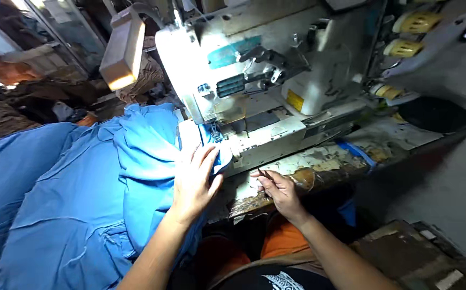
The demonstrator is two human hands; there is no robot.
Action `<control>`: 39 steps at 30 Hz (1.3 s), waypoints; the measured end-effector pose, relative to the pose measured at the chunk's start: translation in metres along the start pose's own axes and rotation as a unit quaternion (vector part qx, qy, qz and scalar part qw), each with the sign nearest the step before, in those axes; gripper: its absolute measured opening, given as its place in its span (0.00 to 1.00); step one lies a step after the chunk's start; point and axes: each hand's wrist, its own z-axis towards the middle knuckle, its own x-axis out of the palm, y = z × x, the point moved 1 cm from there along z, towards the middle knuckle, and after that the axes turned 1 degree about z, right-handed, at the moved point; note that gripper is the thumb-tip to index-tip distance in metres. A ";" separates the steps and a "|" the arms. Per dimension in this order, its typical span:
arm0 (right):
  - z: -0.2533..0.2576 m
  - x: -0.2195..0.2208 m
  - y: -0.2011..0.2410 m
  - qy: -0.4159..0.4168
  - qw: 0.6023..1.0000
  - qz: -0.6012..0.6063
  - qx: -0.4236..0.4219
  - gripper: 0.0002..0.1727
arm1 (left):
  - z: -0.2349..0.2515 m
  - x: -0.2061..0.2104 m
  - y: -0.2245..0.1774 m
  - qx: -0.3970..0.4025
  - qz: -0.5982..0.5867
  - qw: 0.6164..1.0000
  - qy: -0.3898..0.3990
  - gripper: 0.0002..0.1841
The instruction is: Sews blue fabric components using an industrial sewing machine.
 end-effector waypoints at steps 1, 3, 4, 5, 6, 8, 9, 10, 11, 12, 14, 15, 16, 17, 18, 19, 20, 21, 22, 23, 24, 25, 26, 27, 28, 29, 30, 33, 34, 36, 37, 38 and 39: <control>0.000 -0.001 0.000 0.004 1.000 -0.004 -0.007 0.16 | -0.001 0.006 0.001 -0.007 0.001 1.000 -0.012 0.22; 0.001 -0.002 -0.002 0.016 0.999 -0.018 -0.026 0.18 | -0.002 0.007 0.004 -0.016 0.014 0.999 -0.033 0.18; 0.001 -0.002 -0.001 0.021 0.999 -0.027 -0.036 0.18 | -0.003 0.006 0.005 -0.020 0.031 0.998 -0.043 0.17; 0.001 -0.002 -0.001 0.025 0.998 -0.035 -0.043 0.18 | -0.002 0.003 0.005 -0.026 0.051 0.997 -0.050 0.17; 0.001 -0.002 -0.001 0.027 0.998 -0.043 -0.046 0.18 | 0.002 -0.001 0.005 -0.034 0.073 0.995 -0.055 0.16; 0.002 -0.004 0.000 0.024 0.998 -0.041 -0.045 0.20 | 0.014 -0.008 0.007 -0.062 0.121 0.990 -0.028 0.16; 0.002 -0.005 0.001 0.026 0.999 -0.026 -0.036 0.23 | 0.021 -0.012 0.009 -0.076 0.139 0.987 0.005 0.15; 0.001 -0.007 0.004 0.032 0.999 -0.004 -0.015 0.30 | 0.029 -0.014 0.012 -0.084 0.155 0.984 0.037 0.15; 0.002 -0.008 0.007 0.032 0.999 0.017 0.013 0.38 | 0.039 -0.014 0.017 -0.087 0.168 0.980 0.062 0.13; 0.005 -0.010 0.010 0.027 0.999 0.030 0.034 0.43 | 0.051 -0.013 0.026 -0.092 0.184 0.975 0.080 0.12; 0.015 -0.016 0.021 0.037 0.999 0.002 0.017 0.40 | 0.080 -0.005 0.054 -0.122 0.217 0.963 0.099 0.08; 0.022 -0.019 0.028 0.047 0.998 -0.025 -0.013 0.35 | 0.093 0.001 0.072 -0.166 0.225 0.953 0.115 0.11; 0.030 -0.021 0.032 0.055 0.996 -0.056 -0.049 0.29 | 0.103 0.004 0.092 -0.224 0.226 0.939 0.132 0.14; 0.037 -0.020 0.036 0.056 0.990 -0.096 -0.082 0.25 | 0.109 0.002 0.112 -0.289 0.207 0.923 0.147 0.16; 0.044 -0.019 0.040 0.053 0.982 -0.148 -0.108 0.22 | 0.111 -0.008 0.128 -0.348 0.162 0.907 0.171 0.17; 0.049 -0.018 0.044 0.047 0.967 -0.213 -0.130 0.20 | 0.105 -0.023 0.138 -0.379 0.095 0.903 0.180 0.17; 0.053 -0.016 0.048 0.042 0.947 -0.281 -0.149 0.18 | 0.093 -0.043 0.135 -0.386 0.007 0.905 0.177 0.15; 0.057 -0.011 0.052 0.041 0.923 -0.345 -0.168 0.18 | 0.078 -0.066 0.121 -0.376 -0.070 0.906 0.181 0.10; 0.061 -0.005 0.055 0.042 0.900 -0.393 -0.185 0.18 | 0.061 -0.087 0.102 -0.356 -0.143 0.904 0.186 0.05; 0.067 0.003 0.059 0.052 0.883 -0.425 -0.192 0.19 | 0.046 -0.102 0.085 -0.330 -0.219 0.899 0.186 0.04; 0.076 0.012 0.063 0.071 0.871 -0.446 -0.194 0.19 | 0.034 -0.112 0.070 -0.295 -0.268 0.896 0.196 0.05; 0.086 0.023 0.064 0.093 0.864 -0.457 -0.192 0.19 | 0.025 -0.117 0.056 -0.253 -0.284 0.901 0.209 0.04; 0.097 0.035 0.063 0.115 0.858 -0.462 -0.193 0.19 | 0.019 -0.119 0.046 -0.196 -0.296 0.908 0.222 0.03; 0.107 0.047 0.059 0.135 0.855 -0.461 -0.197 0.18 | 0.015 -0.118 0.039 -0.131 -0.307 0.912 0.238 0.04; 0.115 0.056 0.056 0.149 0.854 -0.454 -0.207 0.18 | 0.013 -0.116 0.035 -0.069 -0.322 0.908 0.258 0.05; 0.116 0.059 0.056 0.162 0.856 -0.443 -0.212 0.18 | 0.014 -0.115 0.033 -0.025 -0.352 0.892 0.281 0.07; 0.112 0.056 0.062 0.173 0.863 -0.429 -0.204 0.17 | 0.016 -0.118 0.035 0.001 -0.390 0.873 0.291 0.07; 0.073 0.025 0.074 0.181 0.864 -0.435 -0.179 0.19 | 0.018 -0.154 0.070 -0.135 -0.288 0.941 0.118 0.06; 0.058 0.013 0.070 0.184 0.854 -0.457 -0.169 0.21 | 0.017 -0.164 0.104 -0.236 -0.219 0.947 0.017 0.11; 0.038 -0.009 0.055 0.212 0.818 -0.512 -0.151 0.27 | -0.008 -0.188 0.203 -0.346 -0.139 0.909 -0.187 0.23; 0.031 -0.016 0.051 0.235 0.805 -0.529 -0.131 0.30 | -0.024 -0.211 0.243 -0.413 -0.120 0.867 -0.251 0.26; 0.025 -0.020 0.049 0.251 0.804 -0.527 -0.117 0.33 | -0.037 -0.237 0.277 -0.483 -0.110 0.819 -0.291 0.29; 0.021 -0.019 0.051 0.249 0.809 -0.517 -0.125 0.35 | -0.049 -0.266 0.311 -0.543 -0.106 0.774 -0.309 0.34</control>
